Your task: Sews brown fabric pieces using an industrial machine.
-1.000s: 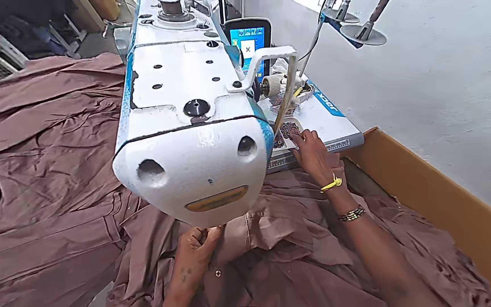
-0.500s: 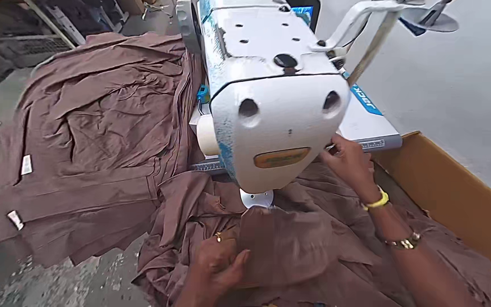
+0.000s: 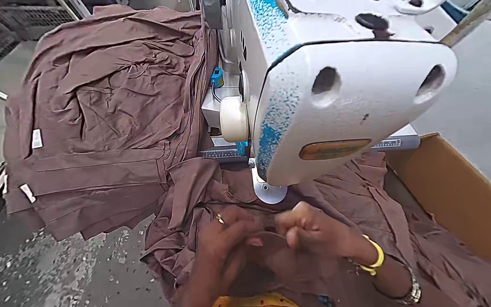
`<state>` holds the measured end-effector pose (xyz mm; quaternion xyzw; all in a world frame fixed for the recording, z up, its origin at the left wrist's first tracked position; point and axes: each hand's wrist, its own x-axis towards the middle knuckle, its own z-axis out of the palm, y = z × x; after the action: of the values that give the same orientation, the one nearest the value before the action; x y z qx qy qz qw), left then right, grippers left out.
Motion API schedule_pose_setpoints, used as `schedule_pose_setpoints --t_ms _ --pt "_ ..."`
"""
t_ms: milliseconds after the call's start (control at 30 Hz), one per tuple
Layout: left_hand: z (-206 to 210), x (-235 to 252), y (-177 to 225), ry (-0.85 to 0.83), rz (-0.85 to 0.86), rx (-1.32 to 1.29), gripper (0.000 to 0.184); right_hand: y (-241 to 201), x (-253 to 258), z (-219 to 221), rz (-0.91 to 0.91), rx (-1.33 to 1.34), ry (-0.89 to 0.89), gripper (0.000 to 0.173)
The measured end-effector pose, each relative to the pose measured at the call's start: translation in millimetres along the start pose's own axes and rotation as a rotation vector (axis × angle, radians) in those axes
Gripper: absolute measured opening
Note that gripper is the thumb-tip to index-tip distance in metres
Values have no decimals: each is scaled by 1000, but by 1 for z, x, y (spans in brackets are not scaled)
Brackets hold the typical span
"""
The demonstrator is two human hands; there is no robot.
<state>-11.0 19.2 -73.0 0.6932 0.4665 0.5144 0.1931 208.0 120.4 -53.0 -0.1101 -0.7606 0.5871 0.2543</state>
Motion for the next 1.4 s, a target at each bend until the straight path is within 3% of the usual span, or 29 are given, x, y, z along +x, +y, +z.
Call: schedule_pose_setpoints --t_ms 33,100,233,333,567,633,700,833,900,1033,1267,1400 --pt "-8 6 -8 41 6 -3 24 2 -2 -2 4 185 -113 46" --pt "-22 12 -28 108 -73 4 28 3 -8 -15 62 278 -73 35" --pt "-19 6 -54 160 -421 -178 21 14 2 -36 229 -64 385 19" --pt "-17 9 -58 199 -575 -276 19 17 14 -35 299 -244 524 9" --pt "-22 22 -54 178 -604 -241 17 21 20 -36 287 -288 578 7" --pt "-21 20 -56 172 -608 -260 17 22 17 -41 289 -374 537 13" --pt "-18 17 -58 172 -611 -269 17 17 13 -56 323 -610 539 23" --pt "-14 14 -60 181 -587 -252 17 34 5 -98 310 -1166 786 17" --pt "-14 14 -61 188 -584 -240 17 46 7 -111 255 -1293 758 18" --pt "-14 12 -62 184 -584 -206 17 56 24 -120 440 -1348 517 34" --pt "-13 5 -64 179 -566 -207 15 70 11 -113 174 -1326 609 16" --pt "-12 6 -69 171 -564 -234 16 68 12 -121 174 -1312 622 18"
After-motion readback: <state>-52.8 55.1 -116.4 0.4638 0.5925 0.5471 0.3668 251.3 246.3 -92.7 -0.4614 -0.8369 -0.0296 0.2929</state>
